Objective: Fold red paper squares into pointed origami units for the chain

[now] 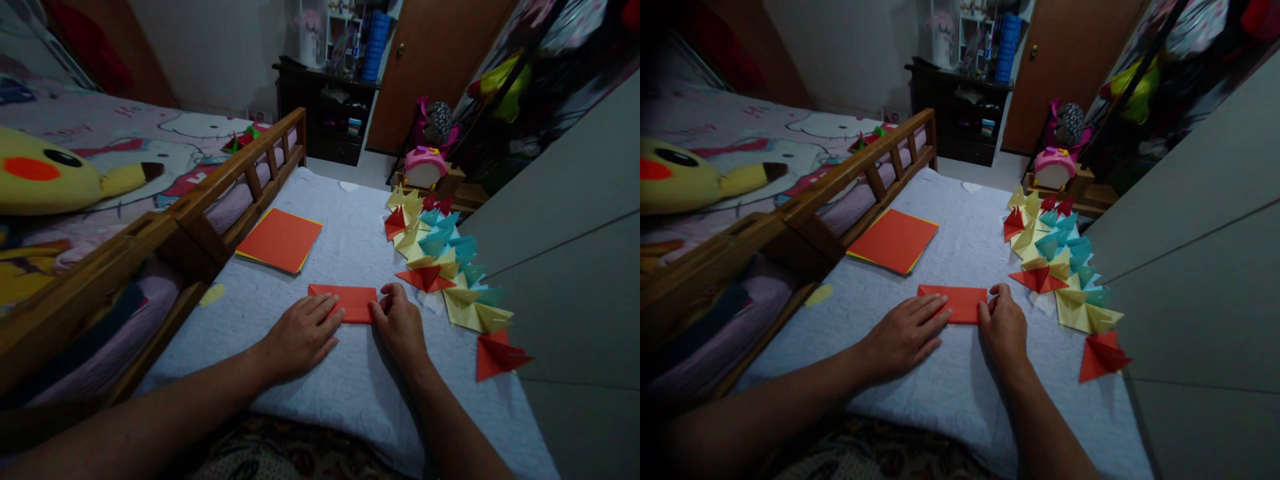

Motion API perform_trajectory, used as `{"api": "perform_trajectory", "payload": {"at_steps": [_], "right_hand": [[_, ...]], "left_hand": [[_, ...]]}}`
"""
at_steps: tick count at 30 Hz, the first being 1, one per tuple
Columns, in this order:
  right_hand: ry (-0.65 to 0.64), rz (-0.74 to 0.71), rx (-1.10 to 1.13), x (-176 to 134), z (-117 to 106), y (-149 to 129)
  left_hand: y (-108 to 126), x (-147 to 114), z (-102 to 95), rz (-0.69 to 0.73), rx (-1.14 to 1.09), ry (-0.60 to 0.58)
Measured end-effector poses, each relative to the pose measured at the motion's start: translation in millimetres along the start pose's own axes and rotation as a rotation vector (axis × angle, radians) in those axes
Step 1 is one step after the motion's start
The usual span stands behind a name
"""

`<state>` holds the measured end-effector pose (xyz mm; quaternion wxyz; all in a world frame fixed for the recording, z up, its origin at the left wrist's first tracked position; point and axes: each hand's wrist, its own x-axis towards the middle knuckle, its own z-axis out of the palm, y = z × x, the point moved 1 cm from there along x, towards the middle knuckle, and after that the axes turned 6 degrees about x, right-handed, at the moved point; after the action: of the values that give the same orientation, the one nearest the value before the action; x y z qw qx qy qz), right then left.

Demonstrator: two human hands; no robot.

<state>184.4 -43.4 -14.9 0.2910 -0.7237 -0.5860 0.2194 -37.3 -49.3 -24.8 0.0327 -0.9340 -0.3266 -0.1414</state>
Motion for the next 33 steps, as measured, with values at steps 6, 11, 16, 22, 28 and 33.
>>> {"api": "perform_trajectory", "payload": {"at_steps": [6,11,16,22,28,33], "right_hand": [[-0.008,0.003,-0.008,0.2,-0.8,-0.8],[-0.008,0.001,0.004,-0.1,-0.6,-0.9],[-0.007,0.007,0.002,-0.1,-0.8,-1.0],[0.001,-0.005,0.009,-0.1,-0.6,0.0],[0.010,-0.011,0.016,-0.4,0.1,0.2],[0.020,-0.013,0.015,-0.8,-0.4,-0.7]], "left_hand": [[0.0,0.2,-0.1,-0.008,-0.014,0.005],[-0.7,-0.5,1.3,-0.015,-0.026,-0.006],[-1.4,-0.2,0.8,-0.030,-0.042,-0.026],[-3.3,0.7,1.8,-0.045,-0.047,-0.029],[-2.9,0.8,1.0,-0.053,-0.034,-0.051],[-2.4,1.9,-0.6,-0.061,-0.028,-0.071]]}}
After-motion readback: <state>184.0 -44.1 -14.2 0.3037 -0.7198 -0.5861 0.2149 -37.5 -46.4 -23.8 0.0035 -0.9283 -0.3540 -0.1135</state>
